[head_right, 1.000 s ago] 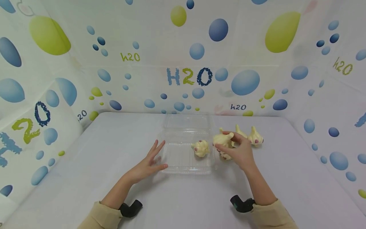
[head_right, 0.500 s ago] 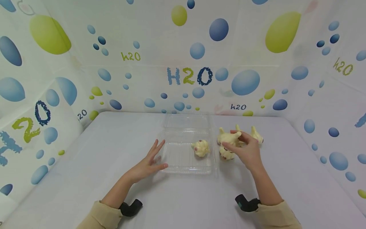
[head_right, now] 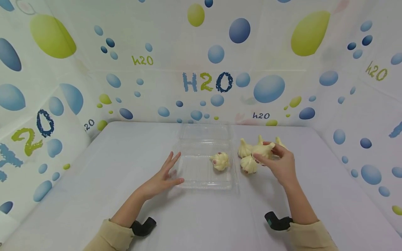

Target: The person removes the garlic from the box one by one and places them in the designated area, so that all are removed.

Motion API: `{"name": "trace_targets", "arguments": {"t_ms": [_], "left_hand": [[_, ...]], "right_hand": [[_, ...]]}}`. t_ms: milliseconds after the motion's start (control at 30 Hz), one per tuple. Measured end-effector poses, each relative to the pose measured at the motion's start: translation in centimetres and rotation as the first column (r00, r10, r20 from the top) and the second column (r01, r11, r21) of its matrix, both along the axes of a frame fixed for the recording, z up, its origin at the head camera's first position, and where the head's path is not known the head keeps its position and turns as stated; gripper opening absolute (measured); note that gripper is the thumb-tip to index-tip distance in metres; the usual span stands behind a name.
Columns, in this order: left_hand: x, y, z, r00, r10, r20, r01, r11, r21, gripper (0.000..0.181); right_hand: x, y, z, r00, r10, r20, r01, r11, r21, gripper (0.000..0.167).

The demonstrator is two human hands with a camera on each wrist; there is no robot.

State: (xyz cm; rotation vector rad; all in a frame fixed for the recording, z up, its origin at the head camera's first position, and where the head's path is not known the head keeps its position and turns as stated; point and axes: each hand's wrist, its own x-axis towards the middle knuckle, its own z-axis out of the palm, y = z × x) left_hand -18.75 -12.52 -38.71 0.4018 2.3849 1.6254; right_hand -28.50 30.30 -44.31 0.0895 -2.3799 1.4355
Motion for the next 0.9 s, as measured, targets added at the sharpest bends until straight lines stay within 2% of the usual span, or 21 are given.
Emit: {"name": "trace_targets", "arguments": {"t_ms": [133, 267, 333, 567, 600, 667, 767, 900], "left_hand": [[0.0, 0.0, 0.0, 1.0, 0.0, -0.001, 0.0, 1.0, -0.002, 0.086], [0.0, 0.0, 0.1, 1.0, -0.001, -0.001, 0.001, 1.0, 0.002, 0.087], [0.0, -0.1, 0.1, 1.0, -0.003, -0.003, 0.003, 1.0, 0.004, 0.087], [0.1, -0.1, 0.0, 1.0, -0.007, -0.007, 0.007, 1.0, 0.005, 0.086], [0.1, -0.1, 0.0, 1.0, -0.007, -0.008, 0.008, 1.0, 0.004, 0.086], [0.0, 0.0, 0.0, 1.0, -0.008, -0.009, 0.008, 1.0, 0.0, 0.086], [0.0, 0.0, 0.1, 1.0, -0.006, -0.007, 0.006, 1.0, -0.001, 0.086], [0.1, -0.1, 0.1, 1.0, -0.004, -0.006, 0.003, 1.0, -0.004, 0.086]], "right_hand": [[-0.4, 1.0, -0.7, 0.998, -0.05, 0.023, 0.049, 0.998, 0.024, 0.054], [-0.1, 1.4, -0.3, 0.996, -0.077, 0.05, 0.075, 0.997, 0.034, 0.055], [0.5, 1.1, 0.6, 0.994, -0.085, 0.069, 0.083, 0.996, 0.03, 0.055], [4.5, -2.0, 6.8, 0.985, -0.035, 0.17, 0.039, 0.999, -0.024, 0.059], [4.6, -2.2, 7.0, 0.982, -0.05, 0.183, 0.057, 0.998, -0.032, 0.059], [4.7, -2.1, 7.1, 0.979, -0.039, 0.199, 0.045, 0.999, -0.023, 0.059], [4.2, -1.7, 6.5, 0.97, -0.069, 0.232, 0.078, 0.996, -0.031, 0.058], [4.5, -2.0, 7.0, 0.968, -0.047, 0.248, 0.051, 0.999, -0.01, 0.063]]}}
